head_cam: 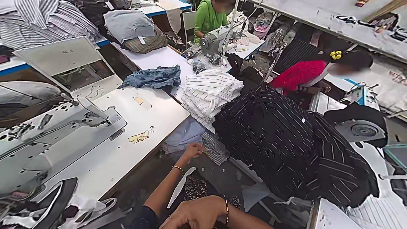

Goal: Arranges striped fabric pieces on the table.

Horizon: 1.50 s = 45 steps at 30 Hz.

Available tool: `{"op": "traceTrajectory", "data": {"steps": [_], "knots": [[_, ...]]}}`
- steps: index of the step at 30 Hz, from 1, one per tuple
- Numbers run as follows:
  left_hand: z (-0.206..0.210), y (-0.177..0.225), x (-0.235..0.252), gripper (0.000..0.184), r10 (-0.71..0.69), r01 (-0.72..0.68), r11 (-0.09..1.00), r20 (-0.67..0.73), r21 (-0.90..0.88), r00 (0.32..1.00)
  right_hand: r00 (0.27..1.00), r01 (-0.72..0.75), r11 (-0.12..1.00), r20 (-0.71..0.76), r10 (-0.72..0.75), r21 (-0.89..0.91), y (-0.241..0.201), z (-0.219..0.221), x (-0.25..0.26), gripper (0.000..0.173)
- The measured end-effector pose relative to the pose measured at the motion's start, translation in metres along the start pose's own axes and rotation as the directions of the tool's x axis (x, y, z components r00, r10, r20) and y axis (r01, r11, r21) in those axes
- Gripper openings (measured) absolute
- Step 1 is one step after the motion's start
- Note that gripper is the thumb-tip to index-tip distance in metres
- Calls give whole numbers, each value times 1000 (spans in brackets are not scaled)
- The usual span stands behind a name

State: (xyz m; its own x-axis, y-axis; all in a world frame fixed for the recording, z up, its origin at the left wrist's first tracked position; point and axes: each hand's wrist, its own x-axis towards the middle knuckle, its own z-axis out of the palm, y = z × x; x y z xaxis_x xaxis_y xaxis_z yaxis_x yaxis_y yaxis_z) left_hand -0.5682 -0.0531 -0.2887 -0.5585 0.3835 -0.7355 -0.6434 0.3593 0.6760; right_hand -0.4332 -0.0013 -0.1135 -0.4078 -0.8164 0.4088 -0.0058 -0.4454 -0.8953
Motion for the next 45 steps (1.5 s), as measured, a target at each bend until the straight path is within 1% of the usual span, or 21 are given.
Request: {"op": "traceTrajectory", "data": {"steps": [3,8,10,12,14,16,18,21,23,25,29,31,33,34,36,37,38,39,41,43,45], "knots": [[-10,12,11,33,6,-45,970,-159,-238,987,1000,-1,1000,16,1,6,-4,-24,-9,43],[-31,41,44,35,-21,-115,863,-263,-491,965,994,-102,995,26,102,10,-12,-75,-20,40],[-40,59,65,38,-45,-139,808,-294,-573,955,987,-161,983,8,162,-88,-18,-106,-20,39],[-48,76,88,45,-49,-165,756,-307,-633,950,973,-231,934,-42,228,-272,-32,-144,-14,37],[-56,92,115,55,-36,-199,710,-317,-675,948,945,-326,795,-153,290,-512,-50,-190,0,38],[-60,108,142,64,-17,-247,645,-336,-723,942,876,-475,587,-288,387,-656,-72,-244,25,41],[-62,131,148,65,26,-288,589,-339,-755,941,785,-609,434,-422,454,-664,-86,-305,53,44],[-70,144,180,66,68,-338,583,-370,-739,926,674,-721,289,-542,503,-630,-81,-410,85,46],[-75,146,193,66,92,-386,555,-407,-737,909,626,-748,205,-568,534,-632,-65,-471,96,45],[-78,150,196,65,87,-427,516,-450,-743,889,563,-756,117,-549,617,-644,-45,-520,100,46],[-77,161,201,63,14,-419,485,-473,-767,881,505,-715,45,-470,724,-698,-2,-587,95,45],[-73,168,199,58,3,-429,533,-505,-730,863,490,-732,81,-440,753,-677,18,-609,93,47],[-64,177,192,52,14,-445,651,-576,-615,818,445,-772,110,-409,797,-626,29,-620,93,47],[-57,186,183,50,8,-424,721,-605,-548,796,410,-786,107,-385,827,-609,31,-622,91,48],[-41,209,157,51,-4,-344,833,-626,-433,779,303,-802,59,-320,898,-594,30,-622,82,59],[-32,222,141,54,3,-304,869,-611,-390,791,252,-812,36,-294,922,-583,24,-621,78,65],[-24,231,127,56,25,-287,890,-591,-355,806,223,-821,22,-285,932,-570,14,-618,75,69],[-14,236,118,60,56,-294,897,-574,-330,817,221,-827,22,-290,931,-562,2,-615,71,70],[6,240,109,64,155,-376,870,-546,-320,823,272,-824,49,-319,908,-564,-19,-609,57,68],[22,238,112,62,247,-492,806,-568,-329,785,377,-816,122,-361,853,-565,-30,-604,37,62],[25,240,114,58,250,-530,765,-591,-366,767,469,-821,202,-428,773,-534,-32,-599,20,58]]}}
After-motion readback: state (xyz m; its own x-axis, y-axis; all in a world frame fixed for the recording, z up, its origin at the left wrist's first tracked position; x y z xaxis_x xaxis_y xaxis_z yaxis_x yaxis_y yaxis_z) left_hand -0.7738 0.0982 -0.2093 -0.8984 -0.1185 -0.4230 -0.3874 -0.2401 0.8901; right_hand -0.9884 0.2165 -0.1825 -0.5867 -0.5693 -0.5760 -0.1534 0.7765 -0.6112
